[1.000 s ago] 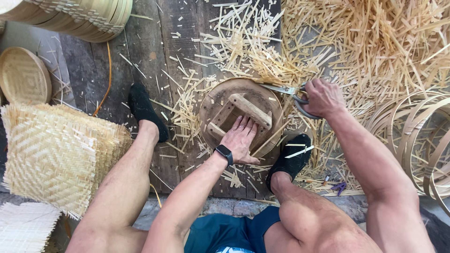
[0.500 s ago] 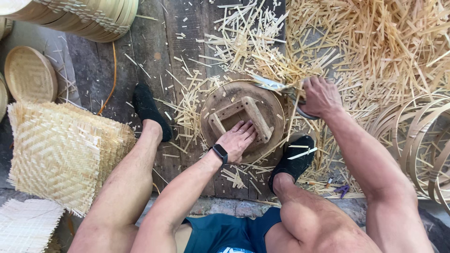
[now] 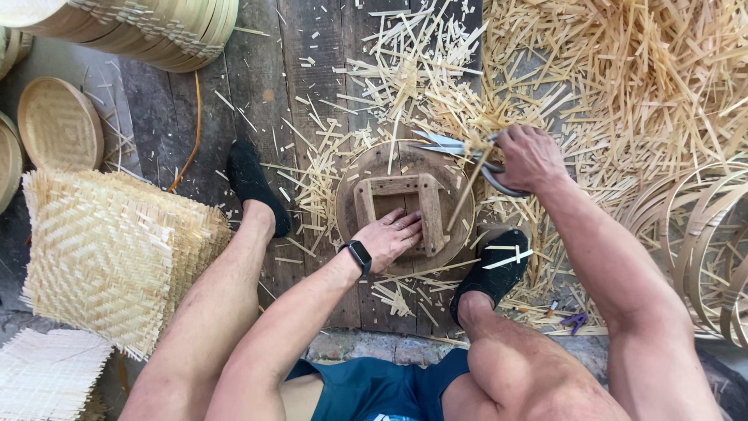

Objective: The person assembles round bamboo baskets by placing a circular bamboo frame over a square woven mat, pressing it down, and trimming the excess mat with shears. The person repeats this process for multiple units, stacking the finished baskets.

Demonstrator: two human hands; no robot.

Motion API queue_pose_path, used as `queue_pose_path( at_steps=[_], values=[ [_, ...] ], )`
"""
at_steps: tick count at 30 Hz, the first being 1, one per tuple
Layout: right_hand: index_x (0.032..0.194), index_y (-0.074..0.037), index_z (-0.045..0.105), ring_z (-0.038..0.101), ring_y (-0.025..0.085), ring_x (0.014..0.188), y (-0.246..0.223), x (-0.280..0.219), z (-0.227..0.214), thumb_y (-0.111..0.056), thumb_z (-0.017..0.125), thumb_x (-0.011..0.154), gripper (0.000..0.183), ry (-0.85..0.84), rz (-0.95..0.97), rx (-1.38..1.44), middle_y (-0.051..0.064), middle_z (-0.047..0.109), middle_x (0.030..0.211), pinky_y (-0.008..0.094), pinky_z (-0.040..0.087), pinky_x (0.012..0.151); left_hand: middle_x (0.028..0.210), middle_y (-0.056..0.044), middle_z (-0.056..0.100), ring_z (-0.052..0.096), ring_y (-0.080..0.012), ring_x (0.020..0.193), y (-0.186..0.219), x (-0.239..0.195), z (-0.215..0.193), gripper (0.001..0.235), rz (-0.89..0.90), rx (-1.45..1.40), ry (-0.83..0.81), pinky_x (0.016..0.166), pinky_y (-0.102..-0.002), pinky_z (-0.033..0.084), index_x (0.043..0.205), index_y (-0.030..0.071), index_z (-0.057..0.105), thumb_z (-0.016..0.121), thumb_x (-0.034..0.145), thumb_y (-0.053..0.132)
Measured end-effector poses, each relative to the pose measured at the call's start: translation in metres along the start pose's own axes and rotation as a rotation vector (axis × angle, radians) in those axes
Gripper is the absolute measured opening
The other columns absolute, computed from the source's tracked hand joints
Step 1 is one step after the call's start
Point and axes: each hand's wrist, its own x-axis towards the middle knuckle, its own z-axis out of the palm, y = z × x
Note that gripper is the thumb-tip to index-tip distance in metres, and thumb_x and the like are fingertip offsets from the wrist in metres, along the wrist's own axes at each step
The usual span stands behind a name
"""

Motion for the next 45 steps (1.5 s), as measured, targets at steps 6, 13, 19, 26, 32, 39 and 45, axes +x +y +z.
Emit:
queue_pose_path(
  at_steps=[6, 13, 19, 26, 32, 39, 45],
  values=[
    [0.107, -0.006, 0.066, 0.067, 0.023, 0.08, -0.015, 0.033, -0.011, -0.039, 0.07, 0.087, 0.038, -0.135, 0.007, 0.033, 0.01, 0.067, 0.089, 0.038, 0.057, 0.07, 0.162, -0.013, 0.035, 0.024, -0.0274, 0.154, 0.0, -0.001, -0.01, 0.081, 0.011, -0.006, 0.067, 0.127, -0.051, 0.015, 0.147, 0.005, 0.047, 0.071, 0.07, 0.014],
    [0.106, -0.007, 0.069, 0.069, 0.026, 0.085, 0.042, -0.011, 0.006, -0.042, 0.065, 0.099, 0.036, 0.038, 0.465, 0.406, 0.011, 0.069, 0.096, 0.041, 0.056, 0.085, 0.127, -0.01, 0.067, 0.054, -0.0281, 0.133, -0.006, 0.006, -0.024, 0.037, -0.053, -0.356, 0.202, 0.113, -0.052, 0.04, 0.112, 0.008, 0.069, 0.074, 0.077, 0.02],
    [0.109, -0.005, 0.072, 0.07, 0.024, 0.092, 0.072, -0.076, 0.047, -0.03, 0.07, 0.095, 0.028, 0.184, 0.922, 0.566, 0.014, 0.071, 0.105, 0.04, 0.058, 0.088, 0.108, -0.008, 0.07, 0.067, -0.0196, 0.095, -0.087, 0.067, -0.053, 0.024, -0.49, -0.565, 0.723, 0.082, -0.034, 0.057, 0.107, 0.013, 0.074, 0.074, 0.094, 0.034],
    [0.114, -0.001, 0.072, 0.076, 0.017, 0.085, -0.066, -0.107, 0.055, -0.024, 0.074, 0.091, 0.032, -0.297, 0.661, 1.263, 0.01, 0.078, 0.099, 0.031, 0.061, 0.08, 0.111, -0.012, 0.069, 0.061, -0.0303, 0.111, -0.098, 0.134, -0.094, 0.061, -0.396, -0.422, 0.265, 0.101, -0.046, 0.047, 0.111, 0.016, 0.08, 0.093, 0.065, 0.054],
    [0.111, 0.004, 0.07, 0.073, 0.016, 0.084, -0.099, -0.103, 0.044, -0.024, 0.081, 0.084, 0.04, -0.29, 0.525, 1.531, 0.012, 0.077, 0.098, 0.032, 0.061, 0.077, 0.12, -0.012, 0.069, 0.066, -0.0256, 0.113, -0.102, 0.123, -0.114, 0.071, -0.627, -0.756, 0.099, 0.099, -0.038, 0.053, 0.113, 0.015, 0.08, 0.097, 0.053, 0.052],
    [0.114, 0.005, 0.063, 0.071, 0.015, 0.082, -0.113, -0.105, 0.021, -0.026, 0.091, 0.082, 0.053, -0.235, 0.588, 1.191, 0.014, 0.074, 0.097, 0.028, 0.058, 0.073, 0.124, -0.015, 0.066, 0.061, -0.0314, 0.12, -0.119, 0.108, -0.101, 0.084, -0.565, -0.714, 0.136, 0.112, -0.046, 0.044, 0.121, 0.017, 0.075, 0.097, 0.051, 0.059],
    [0.105, -0.001, 0.069, 0.072, 0.022, 0.077, -0.094, -0.106, 0.034, -0.008, 0.06, 0.099, 0.013, -0.254, 0.782, 1.499, 0.016, 0.074, 0.09, 0.038, 0.06, 0.066, 0.118, -0.016, 0.065, 0.054, -0.0331, 0.117, -0.125, 0.104, -0.088, 0.077, -0.606, -0.498, 0.216, 0.101, -0.052, 0.037, 0.116, 0.016, 0.079, 0.098, 0.055, 0.057]
  ],
)
